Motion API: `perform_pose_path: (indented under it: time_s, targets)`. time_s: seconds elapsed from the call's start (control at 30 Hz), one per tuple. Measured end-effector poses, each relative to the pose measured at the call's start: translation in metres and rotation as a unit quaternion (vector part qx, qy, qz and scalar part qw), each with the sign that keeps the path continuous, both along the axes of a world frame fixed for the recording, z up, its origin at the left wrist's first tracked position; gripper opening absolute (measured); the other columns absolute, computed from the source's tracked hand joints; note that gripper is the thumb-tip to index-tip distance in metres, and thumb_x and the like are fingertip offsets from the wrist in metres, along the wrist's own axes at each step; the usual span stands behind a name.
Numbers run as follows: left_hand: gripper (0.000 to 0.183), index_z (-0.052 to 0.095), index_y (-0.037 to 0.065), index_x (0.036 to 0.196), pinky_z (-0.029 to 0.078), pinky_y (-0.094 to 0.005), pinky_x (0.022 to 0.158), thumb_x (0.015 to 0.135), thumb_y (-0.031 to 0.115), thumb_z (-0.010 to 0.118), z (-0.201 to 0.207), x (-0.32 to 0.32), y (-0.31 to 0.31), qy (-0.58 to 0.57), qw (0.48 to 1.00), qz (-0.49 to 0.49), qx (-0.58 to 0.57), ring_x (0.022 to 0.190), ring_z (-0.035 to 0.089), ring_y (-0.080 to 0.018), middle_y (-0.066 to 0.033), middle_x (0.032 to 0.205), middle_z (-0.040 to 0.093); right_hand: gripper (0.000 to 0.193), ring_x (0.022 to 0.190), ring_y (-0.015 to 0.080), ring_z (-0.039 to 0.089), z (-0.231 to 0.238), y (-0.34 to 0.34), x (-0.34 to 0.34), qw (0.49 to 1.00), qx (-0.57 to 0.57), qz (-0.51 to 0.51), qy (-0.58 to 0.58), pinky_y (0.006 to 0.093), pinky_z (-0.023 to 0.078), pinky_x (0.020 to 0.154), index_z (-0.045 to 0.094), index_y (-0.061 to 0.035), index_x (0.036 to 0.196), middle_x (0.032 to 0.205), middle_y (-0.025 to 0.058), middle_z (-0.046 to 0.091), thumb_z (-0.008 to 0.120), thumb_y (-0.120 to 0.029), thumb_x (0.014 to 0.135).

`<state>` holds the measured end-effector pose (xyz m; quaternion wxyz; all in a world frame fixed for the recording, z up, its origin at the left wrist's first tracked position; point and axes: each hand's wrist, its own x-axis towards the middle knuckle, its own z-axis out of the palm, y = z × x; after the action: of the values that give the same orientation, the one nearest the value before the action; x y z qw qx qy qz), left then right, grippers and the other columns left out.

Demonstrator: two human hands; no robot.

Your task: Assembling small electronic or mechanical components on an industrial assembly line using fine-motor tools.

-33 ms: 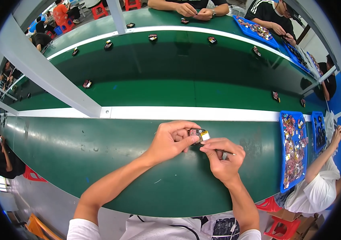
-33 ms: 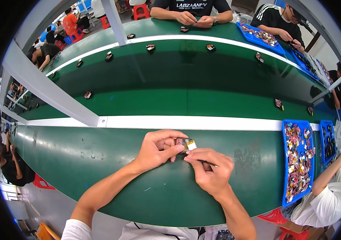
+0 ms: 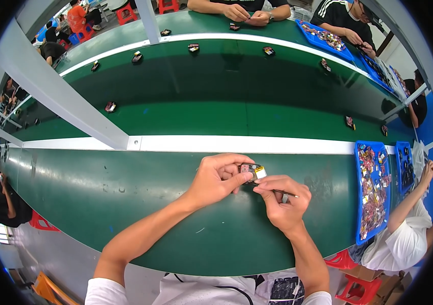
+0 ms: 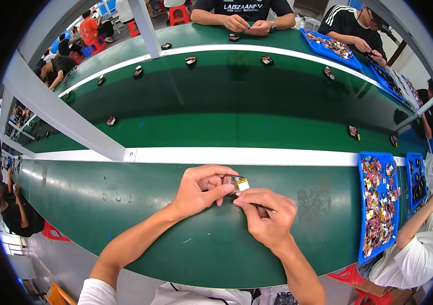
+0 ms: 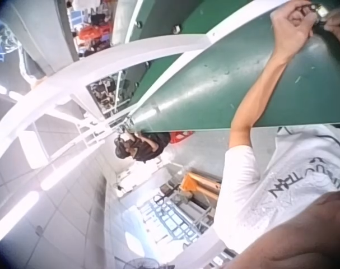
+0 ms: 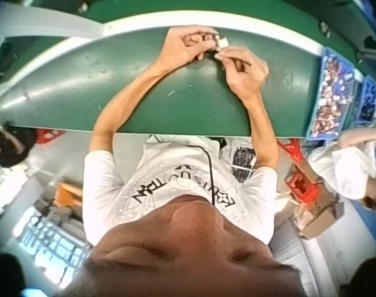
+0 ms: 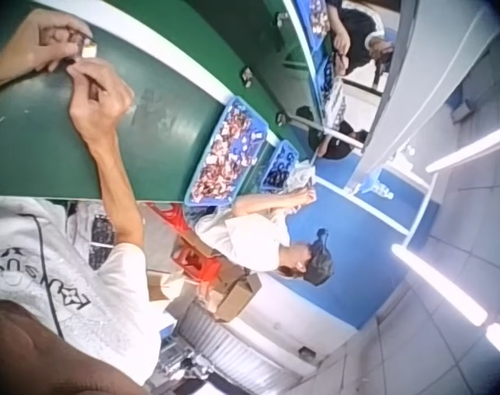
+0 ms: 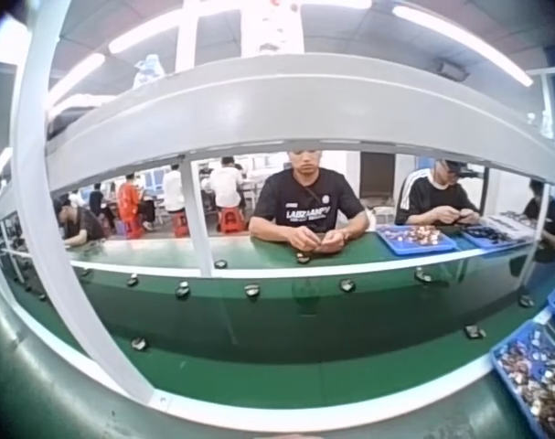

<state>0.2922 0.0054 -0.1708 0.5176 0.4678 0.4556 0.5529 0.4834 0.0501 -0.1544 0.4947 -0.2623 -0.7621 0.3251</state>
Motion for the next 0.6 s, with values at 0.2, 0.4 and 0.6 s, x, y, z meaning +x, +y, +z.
perform_pose_path:
  time_s: [0.2,0.4,0.6]
  targets:
    - [0.025,0.067,-0.006,0.119,0.044,-0.0207,0.054,0.094,-0.003,0.067,0.002,0.000,0.000,0.020,1.000,0.009,-0.017,0.062,0.060,-0.0060,-0.0057,0.081,0.071,0.013,0.048,0.0080,0.058,-0.002,0.000,-0.002,1.000,0.009,0.004,-0.003,0.0226,0.039,0.042,0.074,-0.0051,0.080,0.082,0.0086,0.078,0.080,0.006,0.076]
    - [0.021,0.067,-0.006,0.115,0.045,-0.0207,0.053,0.094,-0.003,0.066,-0.003,-0.001,0.004,0.041,0.998,0.009,-0.042,0.061,0.060,-0.0063,-0.0068,0.083,0.072,0.013,0.049,0.0085,0.058,-0.003,0.001,-0.005,1.000,0.015,0.008,-0.011,0.0230,0.039,0.043,0.074,-0.0041,0.081,0.083,0.0090,0.077,0.080,0.006,0.075]
    - [0.019,0.064,-0.007,0.113,0.045,-0.0232,0.046,0.095,0.000,0.066,0.011,-0.003,0.017,0.038,0.995,0.063,-0.070,0.059,0.062,-0.0094,-0.0077,0.082,0.070,0.015,0.043,0.0059,0.045,-0.012,0.005,-0.005,0.999,0.024,-0.022,0.005,0.0225,0.033,0.040,0.074,-0.0035,0.085,0.088,0.0089,0.077,0.081,0.006,0.075]
